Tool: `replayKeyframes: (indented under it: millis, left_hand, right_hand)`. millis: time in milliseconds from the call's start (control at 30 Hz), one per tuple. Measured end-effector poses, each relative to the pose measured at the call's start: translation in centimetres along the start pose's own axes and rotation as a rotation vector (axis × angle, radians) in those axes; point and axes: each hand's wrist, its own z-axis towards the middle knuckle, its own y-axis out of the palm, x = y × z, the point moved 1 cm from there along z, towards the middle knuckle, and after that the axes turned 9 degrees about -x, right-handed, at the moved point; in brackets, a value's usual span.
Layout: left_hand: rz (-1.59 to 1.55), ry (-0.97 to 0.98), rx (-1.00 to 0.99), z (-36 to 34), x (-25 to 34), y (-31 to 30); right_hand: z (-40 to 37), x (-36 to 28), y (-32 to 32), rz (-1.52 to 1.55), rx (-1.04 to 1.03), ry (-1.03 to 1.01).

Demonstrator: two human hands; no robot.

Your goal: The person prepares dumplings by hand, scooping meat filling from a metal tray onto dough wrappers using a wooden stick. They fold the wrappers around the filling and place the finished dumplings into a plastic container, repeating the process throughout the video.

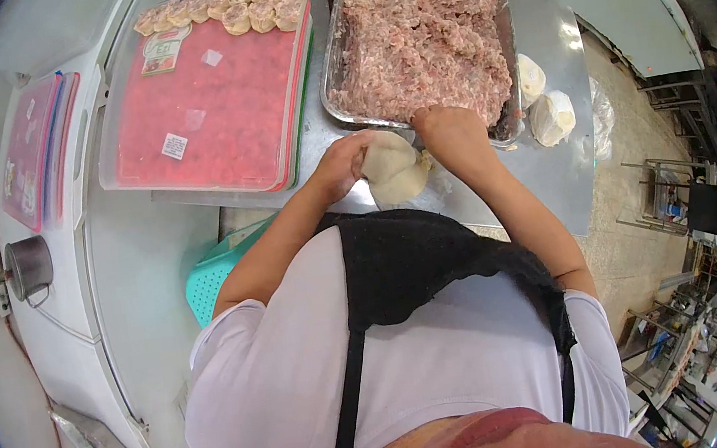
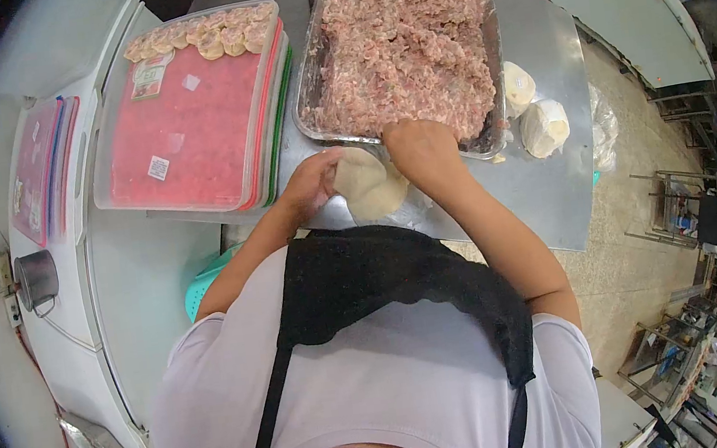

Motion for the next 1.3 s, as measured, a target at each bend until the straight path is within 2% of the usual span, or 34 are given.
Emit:
replayKeyframes:
  millis: [133, 200, 233, 300, 333, 400, 433, 467, 533, 567, 633, 700, 733, 800, 867, 933, 967, 1033, 1133, 1233, 1300]
  left_hand:
    - [-0.060, 0.008, -0.063, -1.1, 1.1, 1.7]
    - [0.329, -0.002, -0.061, -1.5, 1.2, 2.4]
    - [0.328, 0.004, -0.056, -1.6, 1.4, 2.6]
    - [0.341, -0.054, -0.002, -1.8, 1.9, 3.2]
    - [0.341, -0.049, -0.001, -1.5, 2.1, 3.6]
    - [-0.116, 0.150, -0.042, -0.5, 2.9, 4.8]
    - [-0.186, 0.185, 0.033, 0.3, 4.0, 6.6]
    - [-0.184, 0.188, 0.035, 1.3, 4.6, 8.0]
    - [-0.331, 0.386, -0.105, 3.4, 5.9, 10.5]
    - [-0.328, 0.388, -0.104, 4.6, 6.4, 11.8]
    - [-0.520, 0.498, -0.001, 6.3, 7.3, 13.6]
    - [-0.575, 0.496, -0.059, 6.9, 7.7, 14.4]
    - [-0.635, 0.492, -0.118, 7.2, 7.8, 14.6]
    - [-0.667, 0.473, -0.100, 7.8, 7.8, 14.0]
    - [-0.700, 0.443, -0.082, 8.1, 7.4, 13.2]
    - [-0.620, 0.516, 0.067, 8.0, 7.4, 12.5]
    - [-0.613, 0.560, 0.067, 8.3, 7.3, 11.4]
    - [-0.618, 0.606, 0.105, 8.6, 7.6, 9.6]
    - [-0.595, 0.654, 0.133, 8.6, 8.1, 8.8]
    - [-0.602, 0.597, 0.050, 8.8, 8.5, 9.8]
    - [-0.517, 0.588, 0.027, 8.5, 8.5, 10.7]
  right_hand:
    - [-0.3, 1.4, 0.4, 0.097, -0.038, 0.001]
    - [-0.4, 2.4, 0.6, 0.344, 0.000, 0.010]
    - [-0.4, 2.8, 0.6, 0.342, 0.000, 0.003]
    - [-0.4, 3.5, 0.0, 0.629, 0.074, -0.011]
    - [-0.4, 3.7, -0.6, 0.627, 0.075, -0.015]
    - [-0.8, 4.5, -2.5, 0.756, 0.095, 0.188]
    - [-0.9, 4.9, -3.4, 0.808, 0.060, 0.246]
    - [-0.7, 5.4, -3.3, 0.809, 0.062, 0.241]
    - [-0.3, 6.2, -3.8, 0.823, 0.384, 0.005]
    - [-0.2, 6.3, -4.2, 0.795, 0.401, -0.029]
    - [-0.2, 5.8, -4.5, 0.707, 0.436, -0.027]
    - [-0.3, 6.0, -4.2, 0.609, 0.488, -0.006]
    - [-0.5, 6.2, -3.5, 0.610, 0.489, -0.011]
    - [-1.0, 6.8, -2.4, 0.564, 0.506, -0.091]
    - [-2.1, 7.7, -2.3, 0.560, 0.436, -0.063]
    - [-3.0, 9.6, -2.0, 0.575, 0.243, -0.086]
    - [-3.7, 10.5, -2.4, 0.574, 0.246, -0.085]
    - [-5.1, 11.7, -4.0, 0.442, 0.106, 0.068]
    - [-5.9, 10.3, -6.1, 0.461, 0.218, 0.156]
    - [-4.0, 8.6, -3.0, 0.369, 0.246, 0.060]
    - [-2.9, 9.5, -1.7, 0.393, 0.255, 0.070]
